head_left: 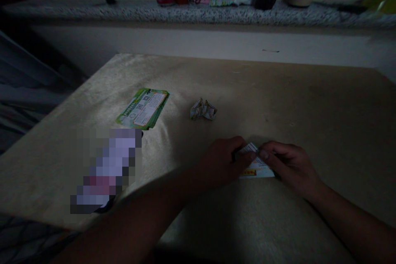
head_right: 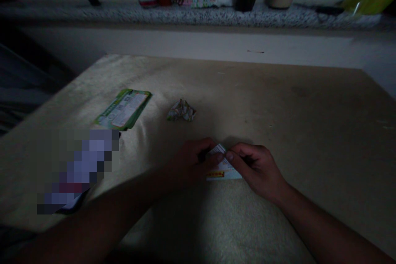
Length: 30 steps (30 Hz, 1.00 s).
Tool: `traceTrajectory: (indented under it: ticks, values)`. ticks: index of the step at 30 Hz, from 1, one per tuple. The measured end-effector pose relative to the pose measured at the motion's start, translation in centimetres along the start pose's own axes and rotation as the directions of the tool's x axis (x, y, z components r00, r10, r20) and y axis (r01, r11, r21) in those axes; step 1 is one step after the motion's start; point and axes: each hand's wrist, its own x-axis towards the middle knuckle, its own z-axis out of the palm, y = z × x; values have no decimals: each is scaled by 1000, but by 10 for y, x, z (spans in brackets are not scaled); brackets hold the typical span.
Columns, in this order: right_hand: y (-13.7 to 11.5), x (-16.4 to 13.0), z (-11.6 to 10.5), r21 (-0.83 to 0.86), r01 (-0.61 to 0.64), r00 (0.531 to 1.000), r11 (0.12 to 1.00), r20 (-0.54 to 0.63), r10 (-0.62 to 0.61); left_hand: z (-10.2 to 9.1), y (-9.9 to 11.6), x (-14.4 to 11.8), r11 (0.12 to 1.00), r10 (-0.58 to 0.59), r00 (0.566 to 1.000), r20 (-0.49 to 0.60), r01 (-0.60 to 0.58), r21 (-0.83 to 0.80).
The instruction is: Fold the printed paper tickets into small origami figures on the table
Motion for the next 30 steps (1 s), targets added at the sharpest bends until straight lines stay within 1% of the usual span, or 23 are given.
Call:
traceTrajectory:
  ticks: [6,10,21,30]
  values:
    - [-1,0,0,-6,-13,1000,1000,8,13,-1,0,2,1000,12,1000,-2,-12,3]
    - [-3,1,0,22,-16,1000,1000,18,16,-1,0,2,999,33,999,2,-33,16]
    - [0,0,-1,22,18,1000,1000,22,-18,-3,1,2,999,29,999,19,-29,28]
    - [1,1,0,30,40,999,999,16,-41,-2,2,1,1000,26,1000,-12,-26,2]
